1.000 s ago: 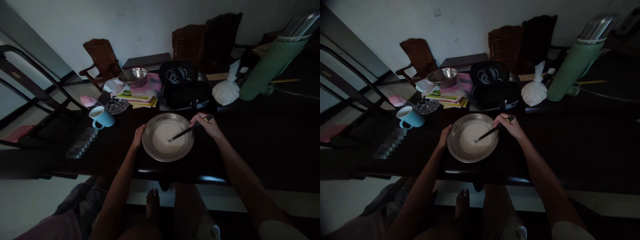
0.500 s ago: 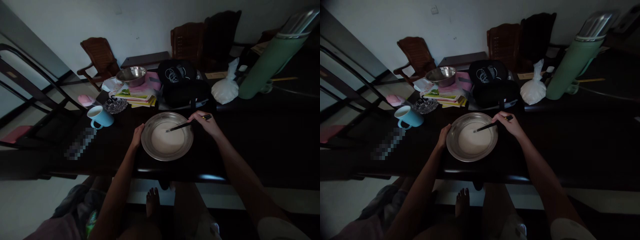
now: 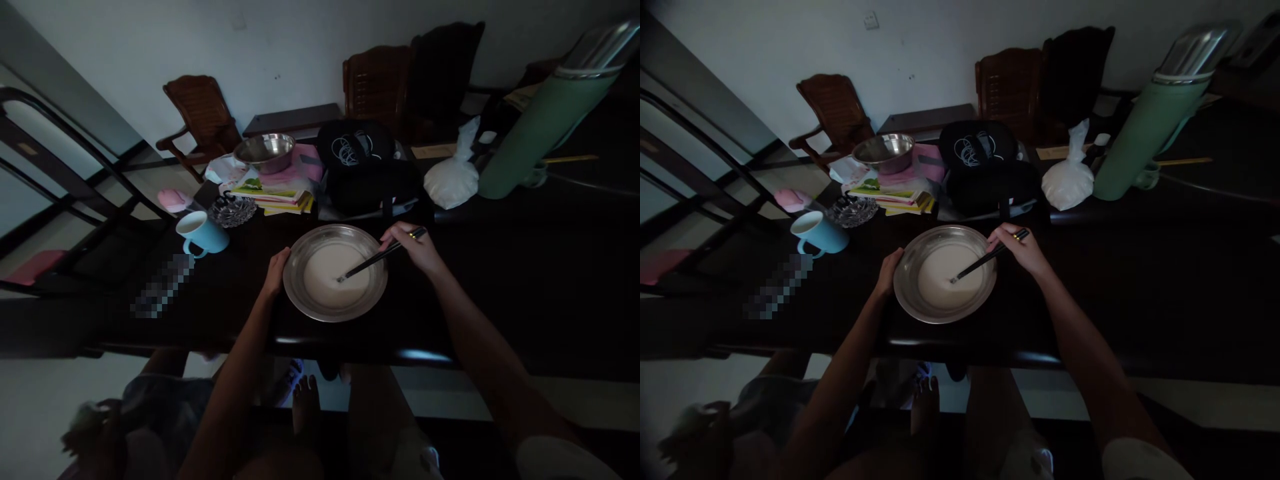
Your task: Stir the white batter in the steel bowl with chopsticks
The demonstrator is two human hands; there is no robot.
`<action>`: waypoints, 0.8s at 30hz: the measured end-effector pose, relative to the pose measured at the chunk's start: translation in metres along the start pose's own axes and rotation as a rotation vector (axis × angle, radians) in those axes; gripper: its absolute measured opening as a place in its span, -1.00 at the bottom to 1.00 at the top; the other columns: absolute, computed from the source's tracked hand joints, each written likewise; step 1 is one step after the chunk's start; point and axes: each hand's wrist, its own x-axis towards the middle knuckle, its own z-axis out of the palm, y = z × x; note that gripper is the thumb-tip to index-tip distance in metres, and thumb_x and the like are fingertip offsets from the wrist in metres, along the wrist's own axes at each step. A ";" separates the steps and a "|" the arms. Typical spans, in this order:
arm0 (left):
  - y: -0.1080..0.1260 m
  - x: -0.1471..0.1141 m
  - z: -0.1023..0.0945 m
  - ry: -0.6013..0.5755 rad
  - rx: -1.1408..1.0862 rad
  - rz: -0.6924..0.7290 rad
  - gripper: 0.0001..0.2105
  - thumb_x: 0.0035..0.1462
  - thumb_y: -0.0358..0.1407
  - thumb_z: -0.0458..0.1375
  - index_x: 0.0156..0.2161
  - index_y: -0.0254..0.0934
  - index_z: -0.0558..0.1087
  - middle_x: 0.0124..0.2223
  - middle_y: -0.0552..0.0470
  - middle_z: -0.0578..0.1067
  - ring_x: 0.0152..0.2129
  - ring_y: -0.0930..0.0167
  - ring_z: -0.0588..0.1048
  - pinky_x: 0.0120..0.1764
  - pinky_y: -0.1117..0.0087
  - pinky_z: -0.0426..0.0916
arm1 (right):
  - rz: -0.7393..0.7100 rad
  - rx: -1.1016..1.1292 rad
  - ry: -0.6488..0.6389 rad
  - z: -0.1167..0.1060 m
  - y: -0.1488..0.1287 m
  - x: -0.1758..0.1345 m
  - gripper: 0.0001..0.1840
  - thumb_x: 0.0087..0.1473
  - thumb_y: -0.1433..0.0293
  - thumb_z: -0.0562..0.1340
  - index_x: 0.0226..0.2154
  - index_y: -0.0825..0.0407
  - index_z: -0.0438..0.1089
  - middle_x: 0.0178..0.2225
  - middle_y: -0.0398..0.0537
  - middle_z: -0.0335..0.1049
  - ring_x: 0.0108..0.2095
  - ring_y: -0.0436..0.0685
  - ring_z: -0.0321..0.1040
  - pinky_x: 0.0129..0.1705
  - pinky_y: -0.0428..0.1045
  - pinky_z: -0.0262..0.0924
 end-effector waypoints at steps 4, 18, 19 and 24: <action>0.000 -0.001 0.000 -0.014 0.011 0.037 -0.58 0.02 0.05 0.26 -0.56 -0.26 0.34 -0.57 0.14 0.33 -0.57 0.48 0.24 -0.50 0.46 0.20 | -0.035 -0.034 -0.012 0.001 -0.001 0.000 -0.52 0.13 -0.08 0.23 -0.44 -0.04 0.54 -0.45 -0.07 0.59 -0.31 0.16 0.54 -0.14 0.07 0.38; 0.002 -0.002 0.002 -0.004 -0.018 -0.007 -0.62 0.07 -0.03 0.24 -0.57 -0.27 0.33 -0.58 0.15 0.30 -0.58 0.49 0.22 -0.49 0.46 0.16 | -0.021 -0.003 0.042 0.000 0.001 0.000 -0.50 0.13 -0.09 0.22 -0.43 -0.01 0.54 -0.52 -0.09 0.55 -0.43 0.12 0.51 -0.24 0.04 0.36; 0.003 -0.002 0.002 -0.007 -0.017 -0.011 -0.62 0.07 -0.03 0.24 -0.57 -0.27 0.34 -0.57 0.15 0.30 -0.58 0.49 0.22 -0.49 0.46 0.17 | -0.020 0.003 0.023 0.000 0.001 0.000 -0.49 0.13 -0.09 0.22 -0.43 -0.01 0.54 -0.53 -0.09 0.55 -0.43 0.12 0.51 -0.25 0.04 0.36; 0.004 -0.003 0.003 0.012 -0.039 0.002 -0.61 0.07 -0.06 0.26 -0.59 -0.26 0.31 -0.58 0.16 0.27 -0.60 0.50 0.20 -0.50 0.45 0.17 | -0.064 -0.024 0.004 0.002 0.002 0.002 -0.52 0.11 -0.08 0.25 -0.44 -0.03 0.55 -0.45 -0.08 0.60 -0.31 0.15 0.54 -0.15 0.05 0.37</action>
